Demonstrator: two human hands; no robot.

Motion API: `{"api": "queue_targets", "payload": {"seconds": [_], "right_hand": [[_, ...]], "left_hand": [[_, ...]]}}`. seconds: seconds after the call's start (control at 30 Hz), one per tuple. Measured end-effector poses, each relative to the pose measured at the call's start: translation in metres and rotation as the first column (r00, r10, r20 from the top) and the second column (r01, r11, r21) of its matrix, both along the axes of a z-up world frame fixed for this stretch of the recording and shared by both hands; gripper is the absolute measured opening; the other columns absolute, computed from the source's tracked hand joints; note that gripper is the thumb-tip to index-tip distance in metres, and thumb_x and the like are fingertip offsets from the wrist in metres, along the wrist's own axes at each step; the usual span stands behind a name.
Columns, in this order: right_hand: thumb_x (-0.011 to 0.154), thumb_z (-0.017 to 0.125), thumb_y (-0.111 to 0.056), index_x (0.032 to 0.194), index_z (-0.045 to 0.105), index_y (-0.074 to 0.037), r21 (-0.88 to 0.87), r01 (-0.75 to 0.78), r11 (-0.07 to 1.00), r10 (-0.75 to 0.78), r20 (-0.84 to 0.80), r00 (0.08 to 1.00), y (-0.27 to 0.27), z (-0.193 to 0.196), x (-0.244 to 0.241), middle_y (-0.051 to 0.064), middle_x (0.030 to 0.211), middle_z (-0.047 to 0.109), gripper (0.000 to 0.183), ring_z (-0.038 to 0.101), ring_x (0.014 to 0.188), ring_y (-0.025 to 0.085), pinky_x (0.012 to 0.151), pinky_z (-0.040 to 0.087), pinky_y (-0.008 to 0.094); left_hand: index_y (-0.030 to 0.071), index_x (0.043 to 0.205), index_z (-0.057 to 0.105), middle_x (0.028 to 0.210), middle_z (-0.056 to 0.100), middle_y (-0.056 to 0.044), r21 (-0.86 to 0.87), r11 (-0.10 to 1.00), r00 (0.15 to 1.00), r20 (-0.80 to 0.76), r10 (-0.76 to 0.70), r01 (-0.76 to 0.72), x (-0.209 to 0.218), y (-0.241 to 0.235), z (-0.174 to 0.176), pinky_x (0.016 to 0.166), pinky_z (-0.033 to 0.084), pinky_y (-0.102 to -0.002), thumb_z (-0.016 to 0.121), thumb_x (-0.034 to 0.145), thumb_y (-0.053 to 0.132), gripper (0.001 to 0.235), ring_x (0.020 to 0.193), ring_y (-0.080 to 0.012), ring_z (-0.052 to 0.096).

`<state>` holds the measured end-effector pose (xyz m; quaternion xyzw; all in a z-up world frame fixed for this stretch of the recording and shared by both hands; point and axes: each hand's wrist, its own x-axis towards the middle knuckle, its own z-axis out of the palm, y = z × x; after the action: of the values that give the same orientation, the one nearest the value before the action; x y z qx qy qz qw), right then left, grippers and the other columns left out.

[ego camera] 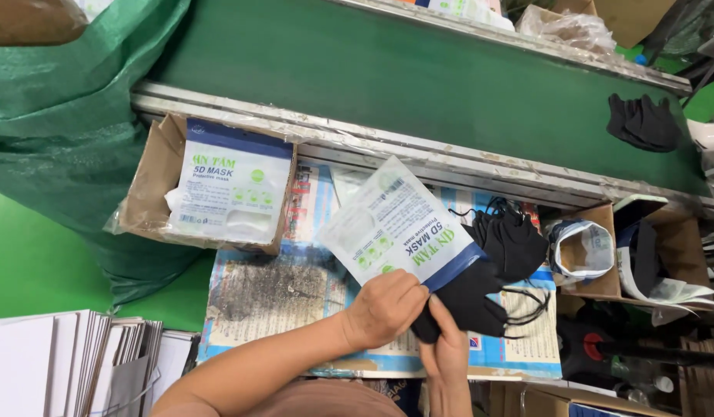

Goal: Packaging black face masks into plastic bags at a workstation.

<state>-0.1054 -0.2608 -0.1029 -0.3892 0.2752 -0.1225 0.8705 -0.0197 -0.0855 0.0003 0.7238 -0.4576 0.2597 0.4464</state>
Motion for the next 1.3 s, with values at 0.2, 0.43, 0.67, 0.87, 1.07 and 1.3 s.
{"api": "queue_targets", "payload": {"seconds": [0.2,0.43,0.67,0.87,1.07,1.3], "right_hand": [[0.088,0.072,-0.008,0.117,0.07,0.003,-0.867,-0.026,0.498,0.023,-0.017,1.0,-0.015,0.012,-0.022,0.014,0.109,0.072,0.031,0.065,0.095,0.026,0.077,0.046,0.038],[0.068,0.074,-0.011,0.112,0.066,0.003,-0.856,0.044,-0.514,0.439,-0.219,0.871,-0.094,-0.081,-0.039,0.018,0.112,0.073,0.046,0.069,0.108,0.039,0.093,0.05,0.045],[0.079,0.06,-0.002,0.114,0.072,0.001,-0.832,-0.327,0.449,0.305,-0.201,0.931,-0.032,0.036,-0.04,0.004,0.095,0.069,0.036,0.06,0.087,0.014,0.076,0.048,0.033],[0.084,0.071,-0.008,0.104,0.072,-0.003,-0.895,-0.324,0.308,0.604,-0.079,0.793,-0.055,0.027,-0.052,0.007,0.105,0.075,0.02,0.069,0.102,0.02,0.086,0.054,0.035],[0.086,0.074,-0.007,0.096,0.08,0.001,-0.823,-0.47,0.319,0.396,-0.335,0.855,-0.059,0.054,-0.036,0.011,0.095,0.074,0.015,0.069,0.086,0.02,0.078,0.054,0.032],[0.092,0.069,0.005,0.103,0.073,0.008,-0.754,-0.366,0.545,0.577,0.021,0.817,-0.049,0.094,-0.002,0.012,0.113,0.069,0.012,0.066,0.105,0.021,0.092,0.052,0.029]], "left_hand": [[-0.002,0.107,0.056,0.096,0.06,-0.017,-0.133,0.99,0.88,-0.462,-0.112,0.056,-0.015,0.01,0.058,0.075,0.055,-0.042,0.066,0.086,0.005,0.025,0.086,-0.035,0.066],[-0.002,0.112,0.051,0.099,0.063,-0.022,0.086,0.949,0.839,-0.495,-0.224,0.303,-0.029,-0.006,0.018,0.078,0.05,-0.055,0.058,0.08,0.002,0.033,0.091,-0.0462,0.064],[0.001,0.123,0.056,0.105,0.067,-0.023,-0.058,0.947,0.757,-0.586,-0.289,0.317,-0.049,-0.011,0.026,0.078,0.053,-0.054,0.056,0.089,0.006,0.035,0.092,-0.0471,0.066],[-0.006,0.119,0.053,0.098,0.062,-0.025,0.044,0.943,0.869,-0.403,-0.286,0.33,-0.02,0.016,0.072,0.076,0.051,-0.054,0.069,0.082,0.02,0.048,0.087,-0.0474,0.065],[0.008,0.118,0.07,0.102,0.075,-0.019,0.251,0.771,0.614,-0.758,-0.219,0.585,0.023,0.022,0.07,0.082,0.054,-0.047,0.073,0.093,0.034,0.036,0.092,-0.0385,0.071],[0.017,0.142,0.061,0.109,0.071,-0.015,0.111,0.846,0.627,-0.723,-0.291,0.522,0.026,0.015,0.08,0.081,0.056,-0.044,0.058,0.101,0.013,0.041,0.097,-0.0333,0.071]]}}
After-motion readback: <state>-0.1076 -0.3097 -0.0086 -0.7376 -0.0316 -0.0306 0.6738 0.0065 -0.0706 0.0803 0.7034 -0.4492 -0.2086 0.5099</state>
